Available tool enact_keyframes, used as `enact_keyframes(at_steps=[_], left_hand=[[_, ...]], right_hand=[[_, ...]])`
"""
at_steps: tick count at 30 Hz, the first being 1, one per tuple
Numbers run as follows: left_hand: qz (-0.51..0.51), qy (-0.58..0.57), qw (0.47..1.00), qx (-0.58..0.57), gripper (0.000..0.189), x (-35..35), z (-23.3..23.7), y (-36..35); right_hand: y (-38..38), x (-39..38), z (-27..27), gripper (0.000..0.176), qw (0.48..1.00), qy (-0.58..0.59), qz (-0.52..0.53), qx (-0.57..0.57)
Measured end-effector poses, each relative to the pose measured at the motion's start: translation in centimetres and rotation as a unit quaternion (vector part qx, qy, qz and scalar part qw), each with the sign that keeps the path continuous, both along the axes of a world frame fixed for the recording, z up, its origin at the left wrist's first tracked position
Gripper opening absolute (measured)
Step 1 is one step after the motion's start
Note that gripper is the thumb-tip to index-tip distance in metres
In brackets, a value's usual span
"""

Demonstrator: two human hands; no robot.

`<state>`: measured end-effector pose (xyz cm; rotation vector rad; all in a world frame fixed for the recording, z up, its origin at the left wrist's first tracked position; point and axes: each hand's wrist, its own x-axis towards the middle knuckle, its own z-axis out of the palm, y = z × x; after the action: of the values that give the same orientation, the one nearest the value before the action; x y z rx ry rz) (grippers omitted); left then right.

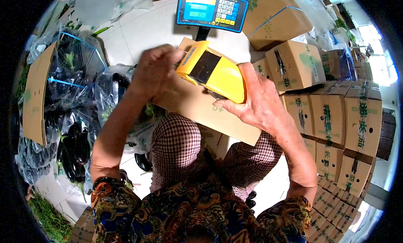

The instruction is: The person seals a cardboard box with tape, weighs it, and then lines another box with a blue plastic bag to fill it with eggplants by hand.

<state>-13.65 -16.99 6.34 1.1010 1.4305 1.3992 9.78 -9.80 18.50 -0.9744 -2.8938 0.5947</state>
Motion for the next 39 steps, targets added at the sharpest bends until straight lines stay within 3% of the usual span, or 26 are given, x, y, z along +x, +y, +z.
enact_keyframes(at_steps=[2,5,8,14,17,18,21,24,27,28,31,32,34,37,39], left_hand=[[0.115,-0.162,0.978,-0.059,0.019,-3.2,0.6,-1.1],[0.105,-0.140,0.984,-0.011,0.023,-11.7,-4.4,-4.5],[0.131,-0.152,0.979,-0.042,0.024,-11.3,-5.4,-5.1],[0.178,-0.181,0.966,-0.049,0.022,-9.2,-8.6,-3.0],[0.154,-0.153,0.973,-0.076,0.024,-8.9,-11.3,-2.1],[0.127,-0.116,0.982,-0.075,0.027,-9.1,-12.3,-2.0],[0.140,0.137,0.978,0.072,0.029,-7.5,-15.8,-0.7],[0.134,0.390,0.890,0.196,0.030,-5.4,-19.7,1.3],[0.120,0.157,0.980,-0.001,0.024,-1.2,-18.3,0.3],[0.082,0.160,0.984,-0.008,0.017,-1.1,-17.8,0.2],[0.023,0.387,0.922,-0.018,0.015,-0.9,-17.3,0.5],[0.008,0.367,0.929,-0.039,0.015,-1.2,-17.0,0.6],[-0.028,0.319,0.944,-0.079,0.016,-1.6,-16.6,0.7],[-0.135,0.460,0.858,-0.186,0.017,-1.4,-18.4,0.8],[-0.141,0.419,0.870,-0.218,0.020,-1.5,-18.8,0.5]], right_hand=[[0.1,0.5,0.4,0.066,1.000,-0.011,-0.015,-0.022],[0.6,2.0,0.7,0.065,0.999,-0.044,-0.020,-0.010],[0.7,1.8,0.6,0.066,0.995,-0.097,-0.036,0.014],[0.3,1.1,0.9,0.067,0.995,-0.089,-0.040,-0.002],[0.6,1.3,0.7,0.066,0.995,-0.098,-0.030,0.002],[0.4,1.0,0.9,0.065,0.994,-0.105,-0.038,-0.007],[0.5,0.6,0.6,0.063,0.994,-0.106,-0.032,0.003],[0.7,0.4,0.4,0.063,0.993,-0.113,-0.022,0.010],[0.6,0.0,0.5,0.062,0.991,-0.129,-0.020,0.021],[0.7,0.1,0.4,0.062,0.992,-0.122,-0.030,0.002],[0.6,0.1,0.3,0.058,0.994,-0.104,0.000,0.039],[0.7,-0.1,0.3,0.057,0.993,-0.096,0.020,0.070],[0.6,-0.5,0.3,0.055,0.995,-0.094,-0.011,0.026],[0.2,-0.6,0.6,0.053,0.993,-0.110,-0.025,0.020],[0.4,-0.1,0.1,0.053,0.995,-0.085,-0.040,-0.014]])
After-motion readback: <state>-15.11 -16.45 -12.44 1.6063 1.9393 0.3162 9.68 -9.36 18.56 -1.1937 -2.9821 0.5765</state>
